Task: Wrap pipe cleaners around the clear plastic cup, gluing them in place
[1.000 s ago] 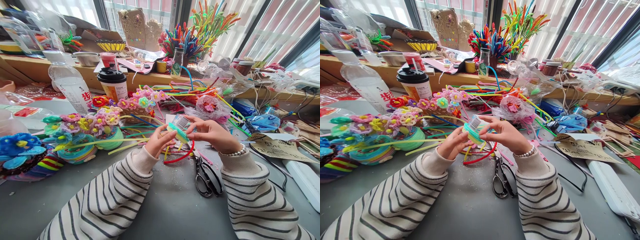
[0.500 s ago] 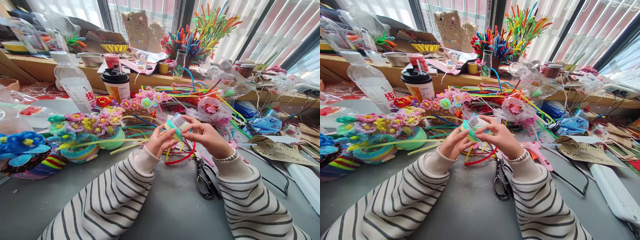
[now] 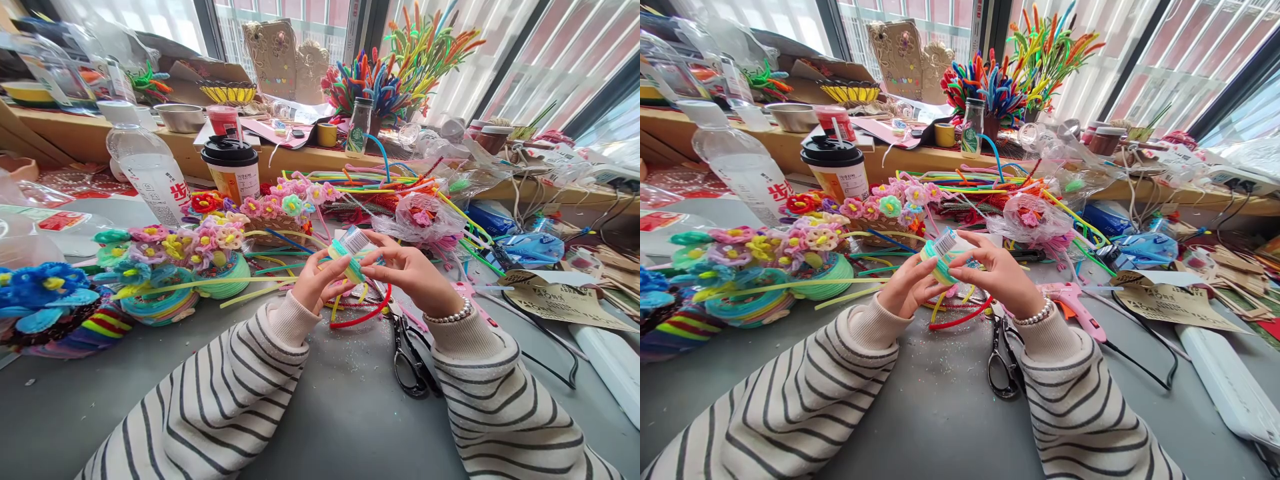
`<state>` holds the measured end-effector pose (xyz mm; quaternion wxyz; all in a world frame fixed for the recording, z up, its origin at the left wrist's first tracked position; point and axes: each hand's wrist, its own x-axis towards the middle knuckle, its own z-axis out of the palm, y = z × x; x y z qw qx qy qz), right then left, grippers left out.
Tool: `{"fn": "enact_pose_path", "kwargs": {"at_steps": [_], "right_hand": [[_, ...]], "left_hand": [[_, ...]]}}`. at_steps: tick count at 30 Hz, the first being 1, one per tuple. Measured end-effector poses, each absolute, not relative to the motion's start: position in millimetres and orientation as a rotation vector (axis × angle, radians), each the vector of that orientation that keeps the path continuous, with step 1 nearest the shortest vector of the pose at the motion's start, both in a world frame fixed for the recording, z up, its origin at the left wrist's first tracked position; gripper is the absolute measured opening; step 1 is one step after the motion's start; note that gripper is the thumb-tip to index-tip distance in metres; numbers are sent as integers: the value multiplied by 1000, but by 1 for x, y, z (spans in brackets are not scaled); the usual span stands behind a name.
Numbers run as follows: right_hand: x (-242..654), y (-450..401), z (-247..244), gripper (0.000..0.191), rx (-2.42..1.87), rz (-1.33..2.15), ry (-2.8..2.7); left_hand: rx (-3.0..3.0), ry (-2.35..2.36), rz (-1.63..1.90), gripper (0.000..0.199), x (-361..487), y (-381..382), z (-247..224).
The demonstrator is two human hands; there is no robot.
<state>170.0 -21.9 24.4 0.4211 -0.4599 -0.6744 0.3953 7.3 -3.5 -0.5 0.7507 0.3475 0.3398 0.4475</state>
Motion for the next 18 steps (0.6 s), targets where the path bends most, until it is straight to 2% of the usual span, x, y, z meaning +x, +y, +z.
{"fn": "enact_pose_path", "kwargs": {"at_steps": [18], "right_hand": [[169, -22, 25, 18, -1206, 970, -1699]], "left_hand": [[736, 820, 982, 45, 8, -4, 1]]}}
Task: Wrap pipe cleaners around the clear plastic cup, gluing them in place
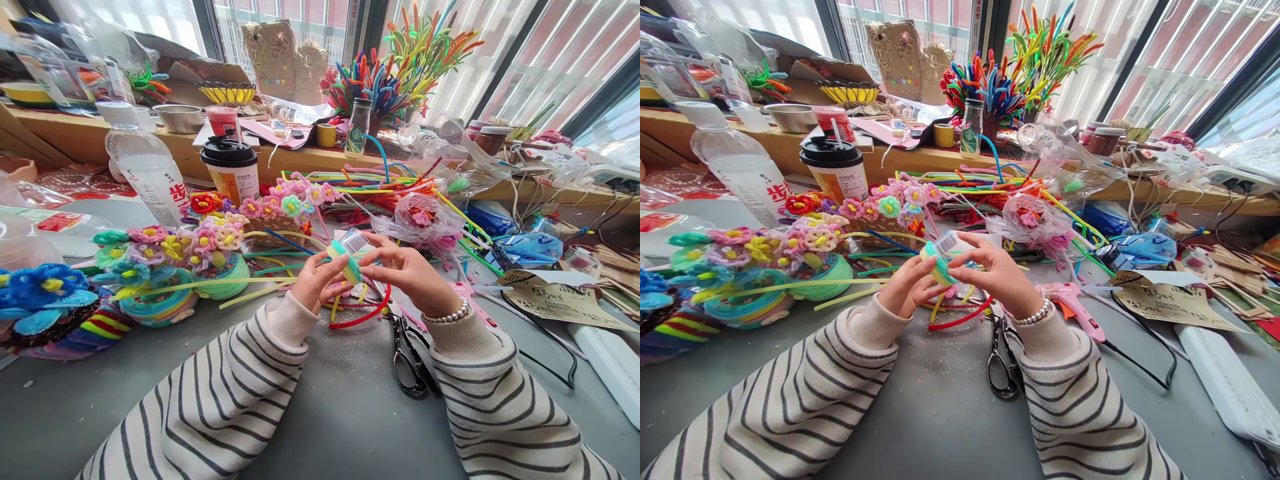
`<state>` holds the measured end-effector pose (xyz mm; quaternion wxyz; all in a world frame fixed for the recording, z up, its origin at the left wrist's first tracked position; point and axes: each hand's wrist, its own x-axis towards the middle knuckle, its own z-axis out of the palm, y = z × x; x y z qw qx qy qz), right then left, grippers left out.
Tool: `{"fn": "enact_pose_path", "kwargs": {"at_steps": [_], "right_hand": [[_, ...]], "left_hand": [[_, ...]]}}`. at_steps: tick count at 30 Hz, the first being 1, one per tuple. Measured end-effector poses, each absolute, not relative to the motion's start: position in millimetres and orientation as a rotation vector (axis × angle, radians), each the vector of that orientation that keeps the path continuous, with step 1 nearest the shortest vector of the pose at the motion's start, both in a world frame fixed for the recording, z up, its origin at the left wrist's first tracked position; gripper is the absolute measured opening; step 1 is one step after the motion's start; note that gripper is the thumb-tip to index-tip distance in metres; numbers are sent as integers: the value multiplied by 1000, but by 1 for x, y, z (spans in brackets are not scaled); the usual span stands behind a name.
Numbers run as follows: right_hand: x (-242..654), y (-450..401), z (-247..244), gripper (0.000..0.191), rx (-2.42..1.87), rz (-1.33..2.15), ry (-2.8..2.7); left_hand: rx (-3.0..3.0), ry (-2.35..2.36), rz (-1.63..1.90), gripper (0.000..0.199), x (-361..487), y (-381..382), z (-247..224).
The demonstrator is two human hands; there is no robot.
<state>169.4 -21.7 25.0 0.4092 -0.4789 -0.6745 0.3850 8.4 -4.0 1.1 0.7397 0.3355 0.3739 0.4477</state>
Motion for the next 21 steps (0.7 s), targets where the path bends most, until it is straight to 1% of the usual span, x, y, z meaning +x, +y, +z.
{"fn": "enact_pose_path", "kwargs": {"at_steps": [6, 21], "right_hand": [[170, -22, 27, 20, -1190, 1022, -1672], [170, -23, 26, 16, -1191, 1083, -1639]], "left_hand": [[759, 821, 973, 43, 8, -4, 2], [800, 832, 938, 49, 9, -3, -4]]}}
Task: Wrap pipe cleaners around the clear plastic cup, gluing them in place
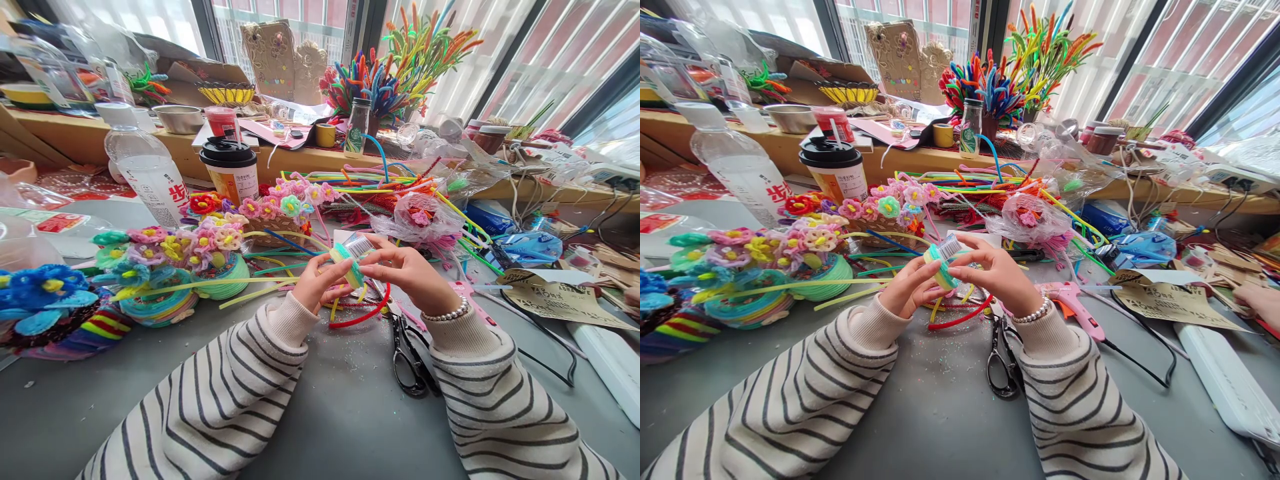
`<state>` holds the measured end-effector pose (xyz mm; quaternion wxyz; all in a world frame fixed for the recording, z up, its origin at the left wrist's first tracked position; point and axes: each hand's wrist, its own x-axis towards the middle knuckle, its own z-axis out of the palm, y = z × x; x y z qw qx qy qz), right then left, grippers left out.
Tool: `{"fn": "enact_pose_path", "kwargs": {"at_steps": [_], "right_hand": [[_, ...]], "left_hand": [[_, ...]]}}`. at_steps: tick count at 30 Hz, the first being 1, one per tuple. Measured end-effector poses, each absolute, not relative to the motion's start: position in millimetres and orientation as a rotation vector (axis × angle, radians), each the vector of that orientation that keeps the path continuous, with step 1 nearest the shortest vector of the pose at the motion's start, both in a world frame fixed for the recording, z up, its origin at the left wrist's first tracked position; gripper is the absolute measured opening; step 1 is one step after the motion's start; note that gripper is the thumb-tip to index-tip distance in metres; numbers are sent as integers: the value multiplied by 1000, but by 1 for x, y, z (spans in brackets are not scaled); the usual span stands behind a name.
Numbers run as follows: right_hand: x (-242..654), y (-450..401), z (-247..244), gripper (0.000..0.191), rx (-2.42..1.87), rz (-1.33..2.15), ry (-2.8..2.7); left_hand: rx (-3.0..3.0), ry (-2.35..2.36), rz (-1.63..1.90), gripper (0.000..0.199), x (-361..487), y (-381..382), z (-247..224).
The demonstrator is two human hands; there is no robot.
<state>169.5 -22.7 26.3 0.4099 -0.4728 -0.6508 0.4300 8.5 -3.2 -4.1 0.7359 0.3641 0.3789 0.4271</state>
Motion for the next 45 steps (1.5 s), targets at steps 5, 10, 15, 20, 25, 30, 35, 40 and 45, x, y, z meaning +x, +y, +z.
{"fn": "enact_pose_path", "kwargs": {"at_steps": [5, 10, 15, 20, 25, 30, 35, 40, 45], "right_hand": [[170, -23, 26, 18, -1192, 1099, -1634], [170, -22, 27, 19, -1208, 1046, -1669], [170, -22, 27, 18, -1217, 1006, -1705], [169, -23, 27, 20, -1228, 979, -1716], [169, -23, 27, 19, -1226, 961, -1732], [169, -23, 27, 19, -1237, 947, -1725], [170, -23, 27, 21, -1220, 991, -1722], [172, -23, 27, 20, -1222, 1009, -1734], [174, -22, 26, 19, -1198, 1062, -1721]], "left_hand": [[792, 841, 938, 49, 8, -3, -3], [791, 833, 938, 49, 9, -3, -3], [773, 818, 948, 48, 9, -3, -5], [779, 817, 950, 48, 9, -2, -7], [772, 853, 955, 49, 8, -2, -7], [754, 826, 967, 47, 8, -2, -6], [747, 817, 972, 47, 9, -3, -5], [768, 843, 958, 50, 9, -1, -5], [774, 849, 957, 51, 9, -2, -5]]}}
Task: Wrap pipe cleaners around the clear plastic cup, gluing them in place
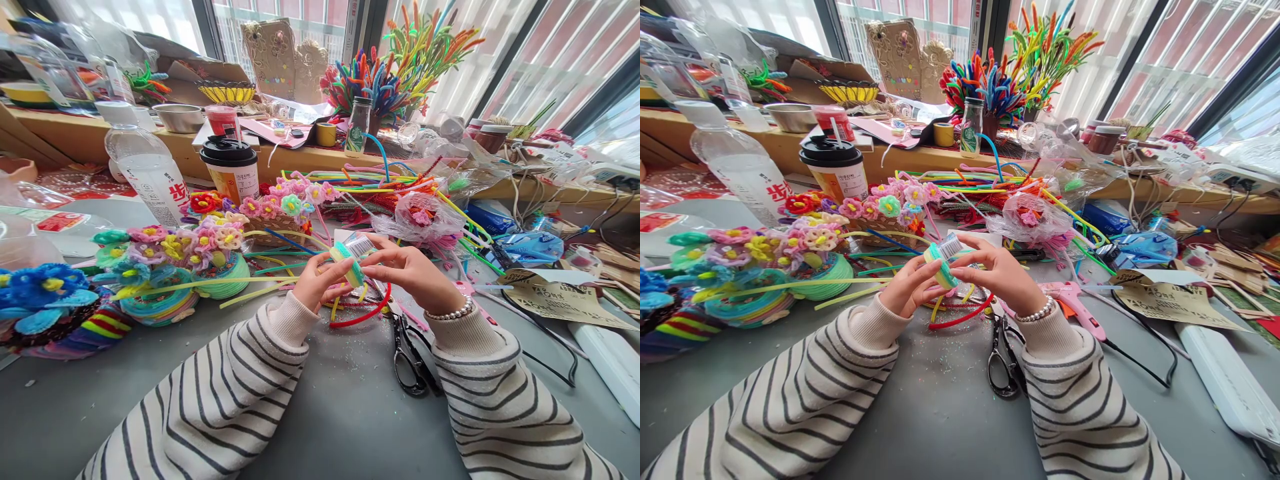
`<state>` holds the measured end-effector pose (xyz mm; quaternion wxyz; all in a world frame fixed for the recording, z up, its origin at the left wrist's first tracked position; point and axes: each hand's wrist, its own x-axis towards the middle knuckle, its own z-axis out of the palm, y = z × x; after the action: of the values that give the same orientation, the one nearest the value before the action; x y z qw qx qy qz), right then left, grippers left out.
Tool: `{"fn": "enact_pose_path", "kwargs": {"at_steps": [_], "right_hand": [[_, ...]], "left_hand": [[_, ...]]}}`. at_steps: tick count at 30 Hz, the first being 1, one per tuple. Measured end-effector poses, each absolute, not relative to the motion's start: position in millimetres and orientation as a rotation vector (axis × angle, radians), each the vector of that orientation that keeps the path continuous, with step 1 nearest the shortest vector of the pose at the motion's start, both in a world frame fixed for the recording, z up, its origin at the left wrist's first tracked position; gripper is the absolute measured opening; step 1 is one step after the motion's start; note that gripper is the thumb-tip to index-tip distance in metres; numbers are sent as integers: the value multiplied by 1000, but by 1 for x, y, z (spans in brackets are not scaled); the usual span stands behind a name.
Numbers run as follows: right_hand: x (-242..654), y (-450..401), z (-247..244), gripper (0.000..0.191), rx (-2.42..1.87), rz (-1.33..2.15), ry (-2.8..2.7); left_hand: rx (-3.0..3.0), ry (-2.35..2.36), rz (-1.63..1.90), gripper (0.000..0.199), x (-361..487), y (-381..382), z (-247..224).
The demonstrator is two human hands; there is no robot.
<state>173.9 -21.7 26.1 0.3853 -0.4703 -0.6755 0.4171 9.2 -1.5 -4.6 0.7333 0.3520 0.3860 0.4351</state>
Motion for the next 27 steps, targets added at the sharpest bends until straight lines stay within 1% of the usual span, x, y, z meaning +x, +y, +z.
{"fn": "enact_pose_path", "kwargs": {"at_steps": [8, 18, 27], "right_hand": [[173, -21, 25, 22, -1216, 1043, -1723], [174, -21, 25, 25, -1211, 1023, -1742], [174, -20, 24, 20, -1208, 1011, -1747]], "left_hand": [[747, 841, 973, 48, 9, -3, -3], [766, 828, 978, 49, 8, -1, -6], [753, 838, 986, 47, 9, -2, -4]]}}
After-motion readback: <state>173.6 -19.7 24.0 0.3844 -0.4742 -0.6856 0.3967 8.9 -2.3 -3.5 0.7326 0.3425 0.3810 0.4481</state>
